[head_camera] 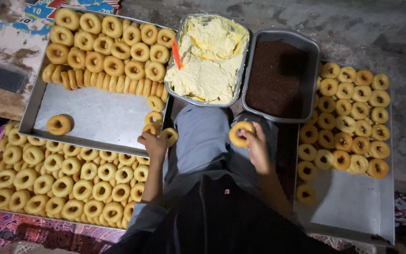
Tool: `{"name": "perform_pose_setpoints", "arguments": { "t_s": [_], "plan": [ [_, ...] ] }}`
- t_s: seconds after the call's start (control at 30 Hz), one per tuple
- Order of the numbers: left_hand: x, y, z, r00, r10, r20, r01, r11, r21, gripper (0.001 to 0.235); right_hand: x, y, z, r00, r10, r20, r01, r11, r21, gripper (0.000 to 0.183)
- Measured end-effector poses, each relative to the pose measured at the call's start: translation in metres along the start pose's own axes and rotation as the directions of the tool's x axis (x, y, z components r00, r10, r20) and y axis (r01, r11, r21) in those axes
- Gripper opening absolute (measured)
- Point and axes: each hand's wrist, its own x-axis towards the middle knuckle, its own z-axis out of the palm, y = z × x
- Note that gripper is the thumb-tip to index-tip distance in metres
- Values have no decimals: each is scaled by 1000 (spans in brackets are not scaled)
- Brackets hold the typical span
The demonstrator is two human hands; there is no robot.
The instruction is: The person repeatedly picks donuts from a tray, splits them open, fills the center with a creamy substance from a container, and places the filled donuts into a tray of dark crumbs. The process is repeated continuously throughout the clip.
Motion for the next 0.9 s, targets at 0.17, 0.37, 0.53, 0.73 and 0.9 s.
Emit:
{"name": "perform_pose_setpoints", "arguments": {
  "t_s": [0.17, 0.37, 0.53, 0.73, 0.9],
  "plan": [
    [3, -27, 23, 988, -153, -17, 154, 988, 26, 81, -8, 10, -7, 999, 34, -18, -34, 999, -31, 24],
    [15, -17, 11, 957, -184, -225, 182, 983, -31, 77, 0, 17, -11, 1000, 12, 5, -12, 1000, -6, 24],
    [30, 33, -42, 910, -155, -386, 82, 977, -198, 71, -7, 12, 3, 991, -12, 136, -8, 989, 144, 23],
    [-32, 126, -27, 827, -142, 544, 561, 249, -789, 63, -18, -9, 68, 944, 223, 244, -275, 940, 203, 28],
    [-77, 179, -6, 950, 194, 244, -3, 790, -613, 62, -19, -23, 91, 930, 144, 339, -249, 924, 290, 26]
  ]
}}
